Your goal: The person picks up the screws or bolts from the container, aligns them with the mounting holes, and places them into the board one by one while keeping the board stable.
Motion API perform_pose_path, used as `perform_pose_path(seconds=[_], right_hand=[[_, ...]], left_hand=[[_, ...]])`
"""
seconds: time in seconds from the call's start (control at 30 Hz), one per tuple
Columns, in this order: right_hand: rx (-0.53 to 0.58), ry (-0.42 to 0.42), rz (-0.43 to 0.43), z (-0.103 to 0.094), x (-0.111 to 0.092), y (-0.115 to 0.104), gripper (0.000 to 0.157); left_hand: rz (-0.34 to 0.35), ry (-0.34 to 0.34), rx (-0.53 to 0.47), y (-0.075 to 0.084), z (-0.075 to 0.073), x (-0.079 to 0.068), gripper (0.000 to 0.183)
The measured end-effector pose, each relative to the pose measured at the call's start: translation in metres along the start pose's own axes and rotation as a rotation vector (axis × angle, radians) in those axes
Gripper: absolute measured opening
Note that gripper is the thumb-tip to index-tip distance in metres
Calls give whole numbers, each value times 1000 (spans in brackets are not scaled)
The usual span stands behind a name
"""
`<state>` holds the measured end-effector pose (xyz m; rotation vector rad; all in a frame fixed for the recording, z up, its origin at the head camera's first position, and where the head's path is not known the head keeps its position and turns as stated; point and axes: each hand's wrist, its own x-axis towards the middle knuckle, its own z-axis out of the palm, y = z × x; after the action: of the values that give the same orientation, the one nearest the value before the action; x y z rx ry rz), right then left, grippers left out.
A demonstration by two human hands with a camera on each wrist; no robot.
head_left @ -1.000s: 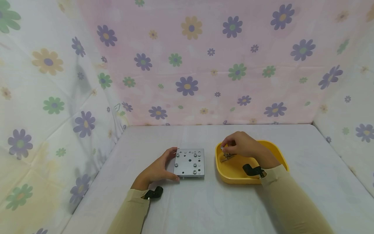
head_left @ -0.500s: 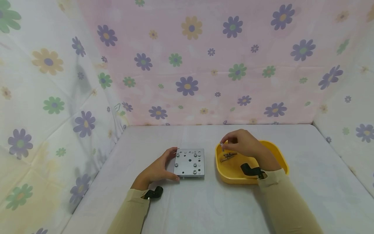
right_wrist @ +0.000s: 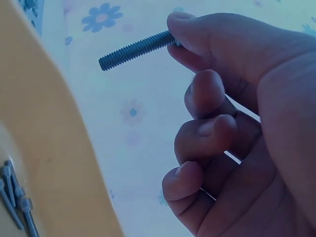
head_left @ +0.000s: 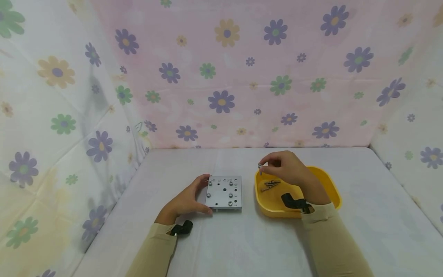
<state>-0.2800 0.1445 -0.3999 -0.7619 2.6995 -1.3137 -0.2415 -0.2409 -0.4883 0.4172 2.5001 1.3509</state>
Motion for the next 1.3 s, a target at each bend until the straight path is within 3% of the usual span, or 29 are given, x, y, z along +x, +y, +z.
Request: perform_pose_path(seconds=[0.37,0.7,1.3], right_hand=[[-11,57,-67,7,3,-18,12],[-32,44,-66,19,0,-27,9],[-14,100,-59,54,9,-43,10]], left_hand=[[6,6,-2,2,0,-1,134],[-5,11,15,1,1,-1,135],[6,9,35,-2,2,0,134]])
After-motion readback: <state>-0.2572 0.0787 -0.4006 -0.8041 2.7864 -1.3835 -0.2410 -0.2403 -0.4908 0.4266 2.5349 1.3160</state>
